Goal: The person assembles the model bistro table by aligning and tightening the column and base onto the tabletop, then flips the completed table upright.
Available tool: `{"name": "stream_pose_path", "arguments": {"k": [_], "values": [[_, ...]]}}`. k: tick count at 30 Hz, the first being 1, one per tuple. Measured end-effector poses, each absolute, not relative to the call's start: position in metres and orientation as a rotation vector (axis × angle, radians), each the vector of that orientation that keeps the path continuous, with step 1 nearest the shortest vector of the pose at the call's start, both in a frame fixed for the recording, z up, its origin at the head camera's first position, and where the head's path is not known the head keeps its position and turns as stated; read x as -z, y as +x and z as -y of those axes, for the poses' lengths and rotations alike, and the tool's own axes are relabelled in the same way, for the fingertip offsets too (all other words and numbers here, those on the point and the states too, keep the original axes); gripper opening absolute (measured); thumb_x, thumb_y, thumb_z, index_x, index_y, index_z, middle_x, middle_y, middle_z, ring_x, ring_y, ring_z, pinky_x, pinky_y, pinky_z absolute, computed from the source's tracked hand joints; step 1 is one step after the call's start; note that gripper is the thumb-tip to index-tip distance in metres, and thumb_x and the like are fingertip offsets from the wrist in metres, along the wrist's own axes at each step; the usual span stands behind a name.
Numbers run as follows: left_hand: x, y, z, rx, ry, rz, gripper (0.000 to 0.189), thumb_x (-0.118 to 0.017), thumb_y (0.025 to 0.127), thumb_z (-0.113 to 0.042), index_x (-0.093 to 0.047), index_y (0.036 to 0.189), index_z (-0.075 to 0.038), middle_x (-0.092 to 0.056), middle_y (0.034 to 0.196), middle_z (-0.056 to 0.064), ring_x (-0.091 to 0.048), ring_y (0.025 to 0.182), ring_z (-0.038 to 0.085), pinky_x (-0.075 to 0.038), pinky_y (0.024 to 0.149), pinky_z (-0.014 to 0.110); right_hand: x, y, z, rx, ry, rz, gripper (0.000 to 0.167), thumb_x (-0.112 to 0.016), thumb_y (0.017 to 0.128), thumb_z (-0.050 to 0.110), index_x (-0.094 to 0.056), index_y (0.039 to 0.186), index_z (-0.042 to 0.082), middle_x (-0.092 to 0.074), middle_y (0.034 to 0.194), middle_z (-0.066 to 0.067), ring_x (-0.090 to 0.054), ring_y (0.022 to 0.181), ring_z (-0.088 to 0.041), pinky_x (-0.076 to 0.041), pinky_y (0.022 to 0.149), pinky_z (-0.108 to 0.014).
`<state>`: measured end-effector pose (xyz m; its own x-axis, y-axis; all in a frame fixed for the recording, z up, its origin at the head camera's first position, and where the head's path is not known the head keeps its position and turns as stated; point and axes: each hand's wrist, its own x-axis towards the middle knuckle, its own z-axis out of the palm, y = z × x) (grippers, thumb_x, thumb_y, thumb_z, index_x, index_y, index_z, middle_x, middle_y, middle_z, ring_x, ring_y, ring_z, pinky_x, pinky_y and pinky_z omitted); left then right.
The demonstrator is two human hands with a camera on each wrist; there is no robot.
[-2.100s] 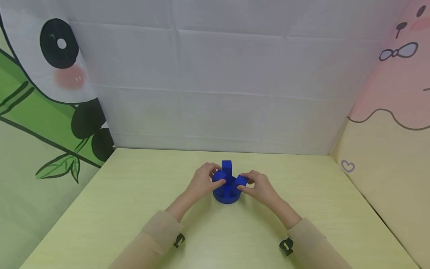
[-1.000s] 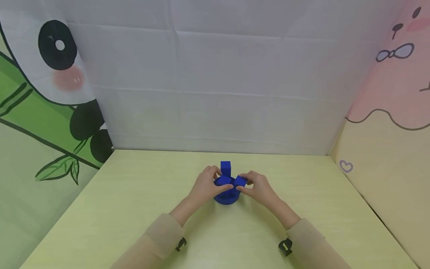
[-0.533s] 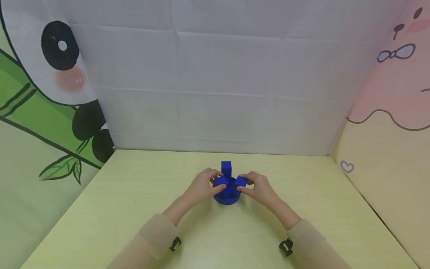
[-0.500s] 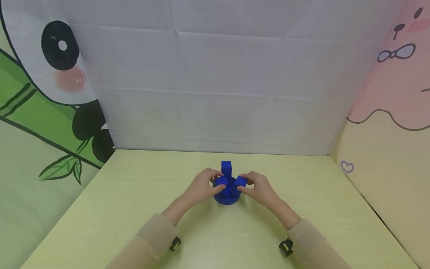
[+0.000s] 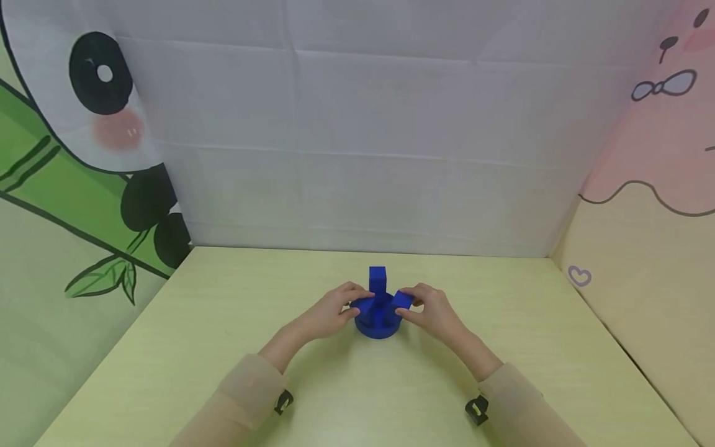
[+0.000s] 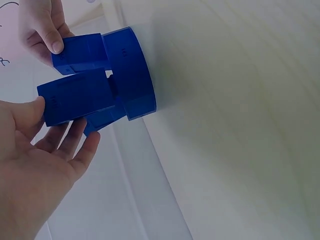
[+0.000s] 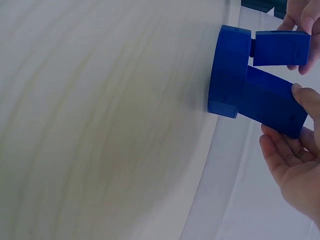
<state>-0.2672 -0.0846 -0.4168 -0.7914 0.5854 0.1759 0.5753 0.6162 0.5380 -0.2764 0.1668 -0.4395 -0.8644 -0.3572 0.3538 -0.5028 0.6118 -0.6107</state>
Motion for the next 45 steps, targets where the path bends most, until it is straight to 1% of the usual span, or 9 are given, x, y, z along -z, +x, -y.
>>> {"name": "stream_pose_path", "arguments": {"k": [6,9,12,17,22,27,32,38,45], "values": [[0.418,-0.265,0.081,-1.012,0.881,-2.866,0.058,-0.061,0.091,-0.035,-0.042,0.141,-0.011,-0.047,0.136,0.010,-0.048,0.123,0.029,-0.044,0.097,0.047,0.440,-0.277,-0.167,-1.088,0.717,2.634,0.039,-0.076,0.080,0.020,-0.066,0.112,0.000,-0.065,0.092,-0.006,-0.063,0.083,-0.019,-0.055,0.078,-0.039],[0.418,-0.262,0.076,-1.074,0.710,-2.948,0.072,-0.068,0.082,-0.049,-0.043,0.138,-0.011,-0.053,0.127,0.008,-0.053,0.113,0.026,-0.048,0.090,0.042,0.440,-0.277,-0.167,-1.077,0.715,2.636,0.039,-0.076,0.080,0.020,-0.066,0.113,0.000,-0.065,0.093,-0.006,-0.063,0.084,-0.018,-0.055,0.078,-0.039],[0.417,-0.260,0.071,-1.125,0.578,-3.009,0.073,-0.073,0.075,-0.053,-0.049,0.128,-0.009,-0.057,0.110,0.006,-0.056,0.097,0.023,-0.051,0.076,0.034,0.440,-0.277,-0.166,-1.078,0.714,2.632,0.039,-0.076,0.080,0.019,-0.066,0.113,0.000,-0.065,0.092,-0.006,-0.063,0.083,-0.019,-0.055,0.077,-0.039],[0.416,-0.258,0.066,-1.147,0.530,-3.035,0.059,-0.079,0.071,-0.046,-0.054,0.109,-0.009,-0.053,0.089,0.002,-0.050,0.079,0.017,-0.045,0.064,0.027,0.439,-0.276,-0.166,-1.079,0.709,2.642,0.039,-0.076,0.080,0.020,-0.066,0.113,0.001,-0.065,0.091,-0.006,-0.063,0.084,-0.019,-0.055,0.078,-0.039],[0.413,-0.257,0.066,-1.147,0.554,-3.025,0.045,-0.080,0.075,-0.034,-0.056,0.105,-0.009,-0.053,0.087,0.000,-0.051,0.081,0.019,-0.045,0.067,0.027,0.437,-0.274,-0.169,-1.095,0.712,2.642,0.039,-0.076,0.080,0.020,-0.066,0.113,0.001,-0.065,0.092,-0.007,-0.064,0.086,-0.023,-0.055,0.078,-0.040],[0.411,-0.259,0.070,-1.084,0.655,-3.040,0.041,-0.077,0.079,-0.027,-0.061,0.110,-0.008,-0.056,0.093,0.000,-0.054,0.086,0.020,-0.047,0.073,0.028,0.435,-0.273,-0.172,-1.119,0.734,2.626,0.039,-0.075,0.081,0.021,-0.066,0.113,0.000,-0.065,0.092,-0.007,-0.064,0.086,-0.026,-0.055,0.078,-0.039],[0.408,-0.263,0.076,-1.037,0.824,-3.024,0.036,-0.073,0.083,-0.019,-0.062,0.114,-0.006,-0.060,0.103,0.005,-0.055,0.092,0.021,-0.048,0.081,0.037,0.435,-0.273,-0.173,-1.128,0.741,2.626,0.040,-0.075,0.081,0.022,-0.066,0.113,0.000,-0.065,0.092,-0.007,-0.064,0.087,-0.029,-0.055,0.078,-0.040],[0.407,-0.270,0.080,-0.931,0.920,-2.983,0.032,-0.064,0.089,-0.005,-0.061,0.121,-0.009,-0.057,0.117,0.010,-0.054,0.112,0.027,-0.044,0.097,0.044,0.435,-0.272,-0.172,-1.103,0.748,2.626,0.039,-0.075,0.081,0.020,-0.066,0.113,-0.001,-0.065,0.092,-0.007,-0.064,0.086,-0.029,-0.054,0.078,-0.041],[0.409,-0.275,0.084,-0.917,0.939,-2.934,0.037,-0.060,0.090,-0.002,-0.059,0.126,-0.011,-0.053,0.128,0.010,-0.049,0.121,0.029,-0.042,0.100,0.045,0.437,-0.273,-0.171,-1.101,0.749,2.625,0.040,-0.075,0.081,0.021,-0.066,0.113,-0.001,-0.065,0.092,-0.007,-0.064,0.086,-0.029,-0.054,0.078,-0.041]]}}
